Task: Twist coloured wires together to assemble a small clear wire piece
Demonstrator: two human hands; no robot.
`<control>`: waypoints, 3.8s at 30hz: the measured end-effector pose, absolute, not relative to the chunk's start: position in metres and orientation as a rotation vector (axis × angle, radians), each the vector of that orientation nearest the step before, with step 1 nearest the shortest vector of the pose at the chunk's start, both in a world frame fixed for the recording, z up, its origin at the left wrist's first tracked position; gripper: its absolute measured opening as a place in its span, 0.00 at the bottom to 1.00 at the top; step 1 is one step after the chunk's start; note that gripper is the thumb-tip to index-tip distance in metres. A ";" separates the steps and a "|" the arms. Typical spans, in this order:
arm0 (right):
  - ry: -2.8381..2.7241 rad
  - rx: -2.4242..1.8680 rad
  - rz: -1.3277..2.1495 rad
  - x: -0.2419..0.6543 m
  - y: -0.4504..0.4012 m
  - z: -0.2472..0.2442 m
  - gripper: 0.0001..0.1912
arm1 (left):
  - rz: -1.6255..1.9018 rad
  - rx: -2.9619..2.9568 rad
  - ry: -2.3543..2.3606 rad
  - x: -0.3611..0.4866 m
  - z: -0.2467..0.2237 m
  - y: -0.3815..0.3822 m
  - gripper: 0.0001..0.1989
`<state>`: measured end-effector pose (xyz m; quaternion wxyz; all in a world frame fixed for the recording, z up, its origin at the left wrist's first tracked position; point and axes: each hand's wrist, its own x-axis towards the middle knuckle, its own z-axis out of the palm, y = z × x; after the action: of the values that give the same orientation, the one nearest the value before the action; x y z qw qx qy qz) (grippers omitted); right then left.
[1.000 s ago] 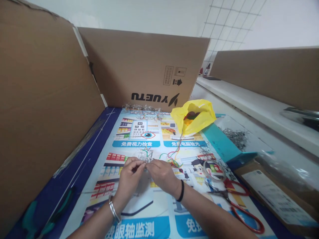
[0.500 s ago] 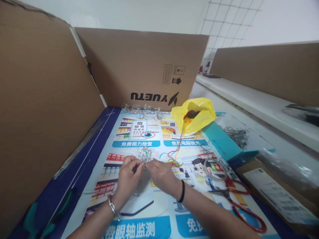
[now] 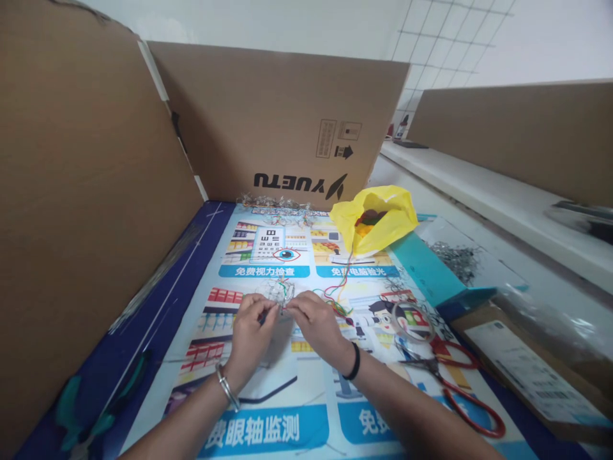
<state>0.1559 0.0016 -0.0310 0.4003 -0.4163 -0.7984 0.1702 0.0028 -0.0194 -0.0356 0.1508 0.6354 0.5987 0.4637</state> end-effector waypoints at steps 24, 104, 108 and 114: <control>-1.430 -1.316 0.998 0.130 -0.002 -0.031 0.08 | 1.336 2.003 1.657 0.009 -0.039 -0.026 0.08; -0.977 -1.044 1.436 0.123 -0.013 -0.028 0.04 | 0.767 2.702 1.479 -0.011 -0.003 -0.008 0.09; -0.993 -1.013 1.509 0.126 -0.012 -0.029 0.04 | 0.760 2.773 1.374 -0.018 -0.007 -0.006 0.08; -1.056 -1.027 1.492 0.125 -0.014 -0.033 0.06 | 0.775 2.773 1.297 -0.024 -0.005 -0.002 0.08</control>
<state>0.1248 -0.0137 -0.0333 0.4991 -0.4245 -0.4363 0.6167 -0.0238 -0.0019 -0.0054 -0.0082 0.8781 0.4107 0.2453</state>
